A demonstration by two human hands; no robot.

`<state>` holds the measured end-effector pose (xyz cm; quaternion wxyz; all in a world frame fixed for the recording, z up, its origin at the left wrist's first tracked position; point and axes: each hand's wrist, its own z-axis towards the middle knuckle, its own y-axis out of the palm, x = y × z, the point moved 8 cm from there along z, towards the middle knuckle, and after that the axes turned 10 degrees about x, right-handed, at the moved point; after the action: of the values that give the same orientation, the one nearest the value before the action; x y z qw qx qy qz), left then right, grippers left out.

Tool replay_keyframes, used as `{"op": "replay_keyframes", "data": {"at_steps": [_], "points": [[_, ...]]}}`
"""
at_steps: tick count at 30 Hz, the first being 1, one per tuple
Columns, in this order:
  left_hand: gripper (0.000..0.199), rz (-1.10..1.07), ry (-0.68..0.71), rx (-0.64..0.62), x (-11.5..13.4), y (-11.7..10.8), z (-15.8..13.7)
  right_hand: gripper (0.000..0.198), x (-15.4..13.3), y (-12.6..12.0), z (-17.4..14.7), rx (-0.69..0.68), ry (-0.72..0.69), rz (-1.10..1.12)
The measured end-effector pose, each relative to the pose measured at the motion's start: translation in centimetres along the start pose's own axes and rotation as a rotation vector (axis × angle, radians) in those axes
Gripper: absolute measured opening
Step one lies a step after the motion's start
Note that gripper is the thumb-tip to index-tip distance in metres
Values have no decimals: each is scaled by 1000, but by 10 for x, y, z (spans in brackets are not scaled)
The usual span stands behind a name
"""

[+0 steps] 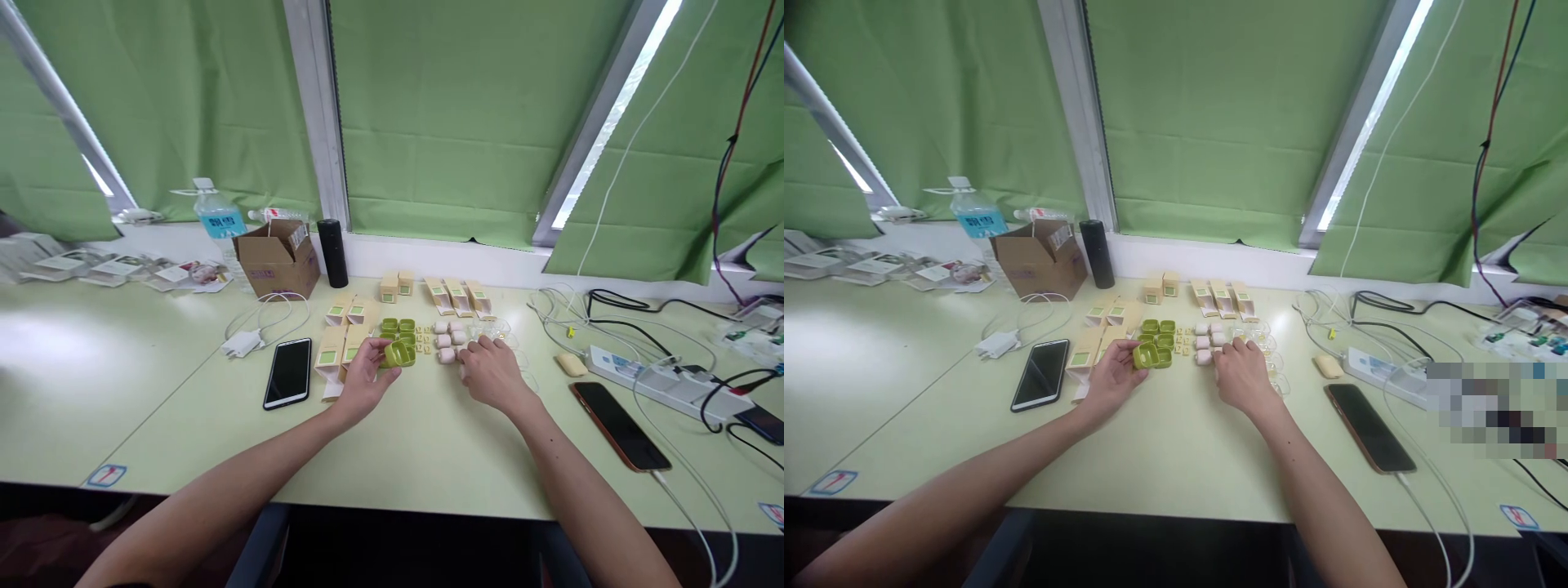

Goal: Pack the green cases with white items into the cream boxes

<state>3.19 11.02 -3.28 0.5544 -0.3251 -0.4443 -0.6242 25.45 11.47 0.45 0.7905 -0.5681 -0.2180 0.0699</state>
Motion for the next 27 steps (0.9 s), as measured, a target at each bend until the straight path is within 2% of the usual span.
{"op": "replay_keyframes", "data": {"at_steps": [4, 7, 10, 14, 18, 22, 27], "points": [[47, -2, 24, 4, 5, 1, 0, 15, 2, -1, 0, -3, 10, 20], [47, 10, 42, 3, 5, 1, 0, 12, 3, -9, 1, 36, 41, 134], [46, 40, 59, -15, 6, 2, -1, 15, 5, -21, 3, 183, 179, 458], [45, 82, 90, -37, 7, 4, -3, 22, 0, -18, 3, 382, 359, 1136], [45, 125, 116, -46, 8, 4, -5, 39, -16, 2, 8, 367, 478, 1602], [44, 179, 123, -43, 8, 4, -7, 44, -29, 5, 13, 321, 545, 1838], [46, 184, 114, -6, 6, 1, -6, 38, -44, -2, 15, 305, 512, 1927]]}}
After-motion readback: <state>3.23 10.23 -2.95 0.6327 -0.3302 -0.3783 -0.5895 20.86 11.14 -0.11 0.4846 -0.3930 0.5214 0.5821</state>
